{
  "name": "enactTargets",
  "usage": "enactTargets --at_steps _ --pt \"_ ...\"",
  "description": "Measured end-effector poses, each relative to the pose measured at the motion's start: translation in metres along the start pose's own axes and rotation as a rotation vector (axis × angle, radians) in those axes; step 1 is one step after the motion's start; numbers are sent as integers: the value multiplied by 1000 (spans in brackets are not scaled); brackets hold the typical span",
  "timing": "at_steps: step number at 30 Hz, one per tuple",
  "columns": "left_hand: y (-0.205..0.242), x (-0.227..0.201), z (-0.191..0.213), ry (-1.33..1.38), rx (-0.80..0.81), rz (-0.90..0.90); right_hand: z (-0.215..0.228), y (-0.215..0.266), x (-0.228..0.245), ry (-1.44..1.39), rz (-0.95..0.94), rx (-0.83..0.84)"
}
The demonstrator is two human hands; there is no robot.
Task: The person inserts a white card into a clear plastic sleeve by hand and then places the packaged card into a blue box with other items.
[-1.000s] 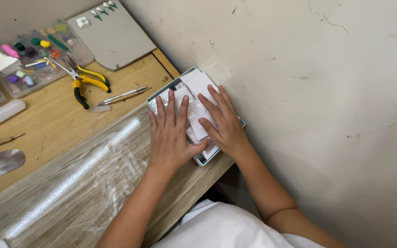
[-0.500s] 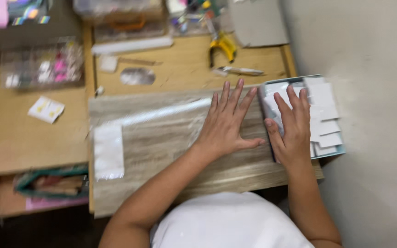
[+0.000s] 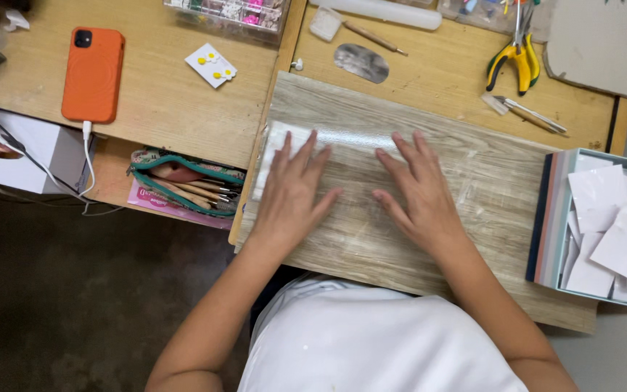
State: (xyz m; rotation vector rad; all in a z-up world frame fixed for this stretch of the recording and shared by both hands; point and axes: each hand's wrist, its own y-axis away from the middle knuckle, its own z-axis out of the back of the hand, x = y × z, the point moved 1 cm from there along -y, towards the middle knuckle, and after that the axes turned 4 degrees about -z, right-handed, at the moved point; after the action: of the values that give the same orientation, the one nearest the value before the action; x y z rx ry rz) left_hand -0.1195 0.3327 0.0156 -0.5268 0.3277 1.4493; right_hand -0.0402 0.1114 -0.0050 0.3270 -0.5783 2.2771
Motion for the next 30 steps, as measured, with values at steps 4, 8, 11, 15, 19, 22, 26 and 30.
enactTargets --at_steps 4,8,11,15,19,22,26,30 --pt "14 34 -1 -100 -122 0 -21 -5 12 25 62 86" --pt "21 42 -8 -53 -154 60 -30 -3 23 44 118 291" --pt "21 46 -19 -48 -168 63 -34 2 24 74 164 367" --pt "18 46 -27 -69 -240 39 -37 8 21 116 143 417" --pt "13 42 -32 -39 -220 64 -41 16 15 135 135 405" --pt "11 38 -34 -44 -236 55 -44 20 13 128 131 380" --pt "12 28 -29 -61 -274 32 -49 25 8 135 167 292" --pt "21 31 -48 -51 -244 -47 -48 25 14 43 208 172"
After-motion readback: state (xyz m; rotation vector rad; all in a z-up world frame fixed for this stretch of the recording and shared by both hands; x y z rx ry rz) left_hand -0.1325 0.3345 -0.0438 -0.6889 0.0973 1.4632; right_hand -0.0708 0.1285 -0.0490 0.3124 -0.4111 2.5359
